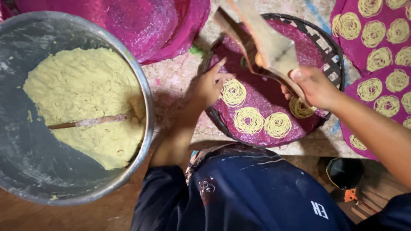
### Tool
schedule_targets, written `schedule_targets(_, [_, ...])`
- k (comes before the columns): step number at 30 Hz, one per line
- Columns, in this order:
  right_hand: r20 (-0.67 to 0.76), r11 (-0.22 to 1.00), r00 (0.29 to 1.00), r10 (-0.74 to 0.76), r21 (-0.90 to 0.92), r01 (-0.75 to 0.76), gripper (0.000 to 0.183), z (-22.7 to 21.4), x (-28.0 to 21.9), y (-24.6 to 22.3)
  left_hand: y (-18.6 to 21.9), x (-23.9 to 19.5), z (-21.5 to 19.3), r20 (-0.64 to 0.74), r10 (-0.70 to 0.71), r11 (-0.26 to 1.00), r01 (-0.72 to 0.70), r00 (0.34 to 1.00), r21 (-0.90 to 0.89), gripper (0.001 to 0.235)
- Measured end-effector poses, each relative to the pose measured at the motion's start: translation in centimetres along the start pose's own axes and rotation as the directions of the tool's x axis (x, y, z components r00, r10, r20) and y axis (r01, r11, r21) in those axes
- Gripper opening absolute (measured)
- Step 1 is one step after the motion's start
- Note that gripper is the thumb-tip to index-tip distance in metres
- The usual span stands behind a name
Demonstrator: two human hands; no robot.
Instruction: The person uses a wooden noodle press to extrude dough into spiral shapes onto a pink cloth-lined tray. They repeatedly load dough into the press, squeeze it, and arrange the resulting noodles in circular patterns. The person also scrapes excess dough from the press back into a large metal bowl.
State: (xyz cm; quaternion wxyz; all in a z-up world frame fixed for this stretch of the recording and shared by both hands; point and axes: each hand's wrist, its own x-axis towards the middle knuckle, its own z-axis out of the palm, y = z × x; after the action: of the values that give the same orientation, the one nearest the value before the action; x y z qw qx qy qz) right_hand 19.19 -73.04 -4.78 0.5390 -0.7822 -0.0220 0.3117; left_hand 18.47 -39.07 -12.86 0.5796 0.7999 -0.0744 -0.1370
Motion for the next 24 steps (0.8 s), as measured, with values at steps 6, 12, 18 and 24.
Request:
schedule_targets(6, [0.028, 0.979, 0.996, -0.087, 0.188, 0.080, 0.079, -0.8, -1.8, 0.3, 5.1, -4.5, -1.6, -0.219, 0.301, 0.840, -0.149, 0.928, 0.522, 0.047])
schedule_targets(12, [0.034, 0.976, 0.994, -0.105, 0.194, 0.097, 0.093, -0.7, -2.3, -0.2, 3.9, -3.4, -1.1, -0.101, 0.490, 0.698, -0.320, 0.866, 0.640, 0.041])
schedule_targets(18, [0.178, 0.988, 0.976, -0.127, 0.105, 0.109, 0.090, -1.6, -1.5, -1.5, 2.8, 3.1, -2.2, -0.200, 0.276, 0.903, -0.325, 0.940, -0.282, 0.046])
schedule_targets(24, [0.452, 0.950, 0.845, 0.288, -0.020, -0.313, 0.080, -2.4, 1.0, -4.0, 6.9, 8.8, -1.6, -0.141, 0.511, -0.158, -0.068, 0.848, -0.985, 0.073])
